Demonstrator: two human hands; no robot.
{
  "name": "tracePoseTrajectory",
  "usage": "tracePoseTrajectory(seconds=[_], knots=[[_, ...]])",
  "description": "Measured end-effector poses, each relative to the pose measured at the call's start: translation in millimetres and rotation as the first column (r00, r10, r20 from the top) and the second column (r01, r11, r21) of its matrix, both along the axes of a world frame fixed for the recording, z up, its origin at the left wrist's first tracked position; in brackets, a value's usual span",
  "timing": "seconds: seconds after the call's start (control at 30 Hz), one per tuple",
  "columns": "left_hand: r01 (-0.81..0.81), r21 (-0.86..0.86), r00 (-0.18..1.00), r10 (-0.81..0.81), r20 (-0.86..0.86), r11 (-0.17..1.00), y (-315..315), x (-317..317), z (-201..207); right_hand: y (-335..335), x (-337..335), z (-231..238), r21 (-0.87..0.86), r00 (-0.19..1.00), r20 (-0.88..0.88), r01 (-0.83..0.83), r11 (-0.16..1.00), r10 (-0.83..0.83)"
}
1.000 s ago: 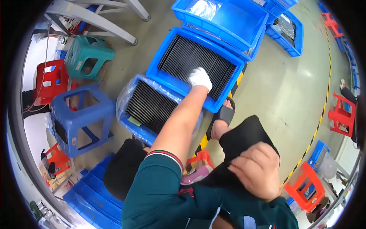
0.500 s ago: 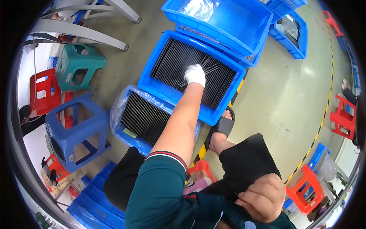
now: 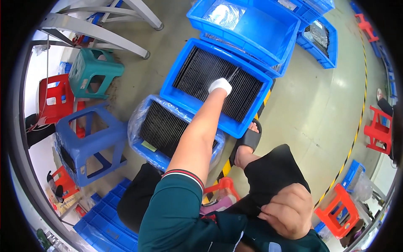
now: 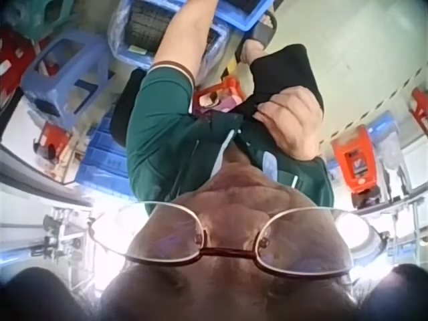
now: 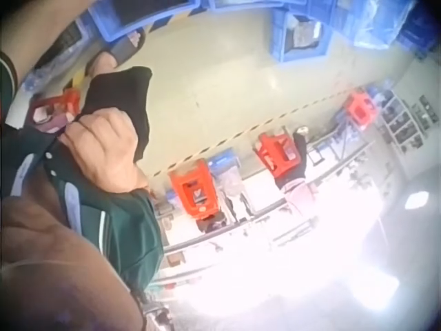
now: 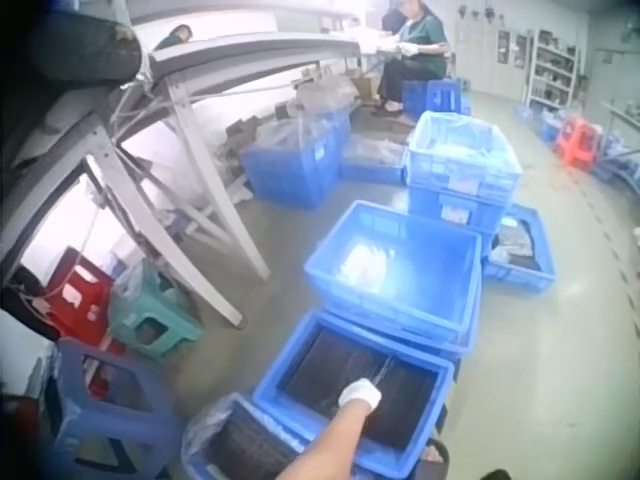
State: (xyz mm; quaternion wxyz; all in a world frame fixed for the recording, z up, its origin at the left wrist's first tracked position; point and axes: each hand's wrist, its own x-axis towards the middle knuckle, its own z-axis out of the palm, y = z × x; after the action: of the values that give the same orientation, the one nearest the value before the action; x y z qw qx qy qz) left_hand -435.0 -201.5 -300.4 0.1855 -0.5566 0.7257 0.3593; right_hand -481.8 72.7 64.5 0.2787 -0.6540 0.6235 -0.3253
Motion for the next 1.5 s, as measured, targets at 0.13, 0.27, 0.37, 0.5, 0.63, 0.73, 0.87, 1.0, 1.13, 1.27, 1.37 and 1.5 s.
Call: tracePoseTrajectory(seconds=[0.13, 0.27, 0.37, 0.5, 0.63, 0.73, 0.87, 1.0, 1.13, 1.27, 1.37, 1.5], knots=[[-0.195, 0.937, 0.545, 0.826, -0.143, 0.291, 12, 69, -17, -2, 10, 2, -0.032, 1.000, -0.008, -0.025, 0.999, 0.024], [0.096, 0.987, 0.267, 0.959, 0.097, -0.127, 65, 101, 19, -3, 16, 8, -0.061, 0.999, -0.017, -0.051, 0.997, 0.050], [0.216, 0.973, 0.103, 0.989, -0.105, 0.081, 102, 145, 74, -5, 30, 8, -0.120, 0.996, 0.009, -0.087, 0.989, 0.088], [0.322, 0.928, -0.048, 0.982, -0.182, 0.188, 137, 182, 143, -8, 51, 12, -0.187, 0.996, 0.015, -0.086, 0.979, 0.090], [0.322, 0.898, -0.171, 0.952, -0.256, 0.299, 171, 226, 211, -14, 74, 8, -0.231, 0.995, 0.074, -0.048, 0.972, 0.066], [0.328, 0.883, -0.288, 0.926, -0.244, 0.335, 196, 257, 230, -20, 94, 3, -0.190, 0.986, 0.168, 0.024, 0.981, 0.009], [0.315, 0.851, -0.308, 0.894, -0.326, 0.419, 224, 283, 267, -29, 113, 0, -0.067, 0.952, 0.302, 0.071, 0.995, -0.048], [0.299, 0.839, -0.339, 0.873, -0.351, 0.454, 257, 299, 291, -34, 128, 0, 0.106, 0.902, 0.418, 0.068, 0.992, -0.106], [0.265, 0.864, -0.314, 0.886, -0.342, 0.427, 285, 317, 300, -51, 148, -10, 0.090, 0.729, 0.684, -0.127, 0.988, 0.031], [0.276, 0.889, -0.284, 0.914, -0.288, 0.366, 315, 324, 317, -77, 181, -3, 0.100, 0.635, 0.748, -0.398, 0.912, 0.195], [0.308, 0.905, -0.227, 0.946, -0.230, 0.294, 328, 326, 329, -100, 207, -12, 0.111, 0.496, 0.805, -0.663, 0.740, 0.324], [0.321, 0.913, -0.194, 0.961, -0.197, 0.252, 337, 331, 325, -102, 236, -21, 0.145, 0.256, 0.805, -0.960, 0.241, 0.535]])
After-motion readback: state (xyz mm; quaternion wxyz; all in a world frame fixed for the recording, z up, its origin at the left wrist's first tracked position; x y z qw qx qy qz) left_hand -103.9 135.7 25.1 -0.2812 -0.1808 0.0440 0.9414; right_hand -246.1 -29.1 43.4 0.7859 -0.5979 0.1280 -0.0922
